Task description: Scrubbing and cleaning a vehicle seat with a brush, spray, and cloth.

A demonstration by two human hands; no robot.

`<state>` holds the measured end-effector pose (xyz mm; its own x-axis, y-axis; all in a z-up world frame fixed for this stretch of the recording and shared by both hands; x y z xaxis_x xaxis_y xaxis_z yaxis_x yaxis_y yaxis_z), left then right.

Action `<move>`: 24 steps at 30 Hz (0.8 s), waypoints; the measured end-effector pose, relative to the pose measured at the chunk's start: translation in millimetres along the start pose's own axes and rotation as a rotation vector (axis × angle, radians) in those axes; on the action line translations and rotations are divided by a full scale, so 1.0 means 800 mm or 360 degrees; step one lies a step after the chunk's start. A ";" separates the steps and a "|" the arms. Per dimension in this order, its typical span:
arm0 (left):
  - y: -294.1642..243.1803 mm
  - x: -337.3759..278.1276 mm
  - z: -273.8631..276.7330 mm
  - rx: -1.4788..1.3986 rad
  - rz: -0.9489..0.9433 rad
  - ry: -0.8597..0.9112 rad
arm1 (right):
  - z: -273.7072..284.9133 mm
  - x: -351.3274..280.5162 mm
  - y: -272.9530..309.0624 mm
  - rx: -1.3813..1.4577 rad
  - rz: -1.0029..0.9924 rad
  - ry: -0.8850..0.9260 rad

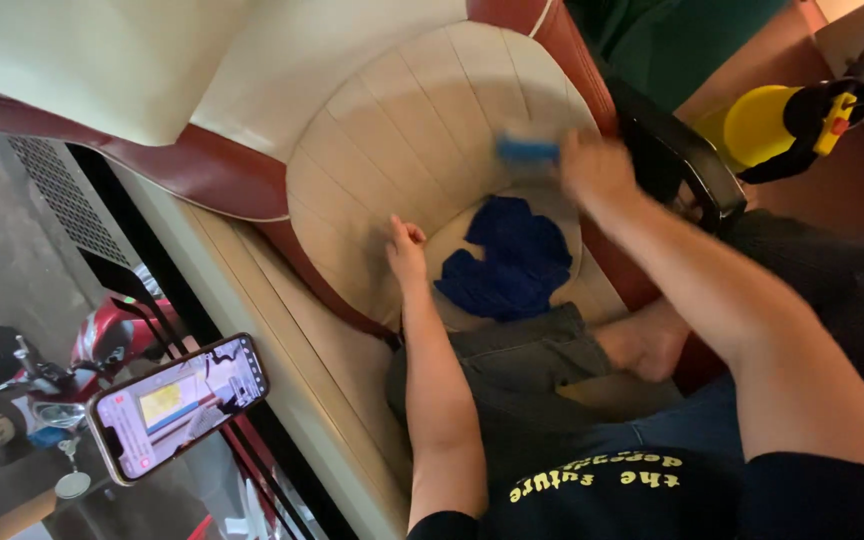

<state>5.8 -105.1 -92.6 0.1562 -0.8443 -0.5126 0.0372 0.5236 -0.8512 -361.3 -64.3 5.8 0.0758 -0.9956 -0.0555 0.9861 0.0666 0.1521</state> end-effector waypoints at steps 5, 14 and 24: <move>0.021 0.025 -0.008 0.0078 -0.0008 0.0068 | -0.075 -0.067 0.001 0.0186 -0.0194 0.0478; 0.015 0.011 -0.007 -0.0064 0.0093 0.0125 | 0.180 0.082 0.037 0.0367 0.0010 -0.0727; 0.058 0.038 0.000 -0.0255 0.0091 0.0112 | -0.084 -0.009 0.060 0.0367 -0.0089 0.0689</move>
<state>12.7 -106.7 -147.5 0.0839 -0.8226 -0.5625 -0.1283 0.5509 -0.8247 -304.5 -49.1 -52.7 0.1265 -0.8750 -0.4673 0.9357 -0.0512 0.3491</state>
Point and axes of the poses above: each hand's wrist, its own x-axis towards the middle knuckle, its own z-axis out of the back of the hand, y = z × x, the point moved 10 cm from there along x, towards the middle knuckle, and after that the axes turned 14 degrees about z, right-handed, at the moved point
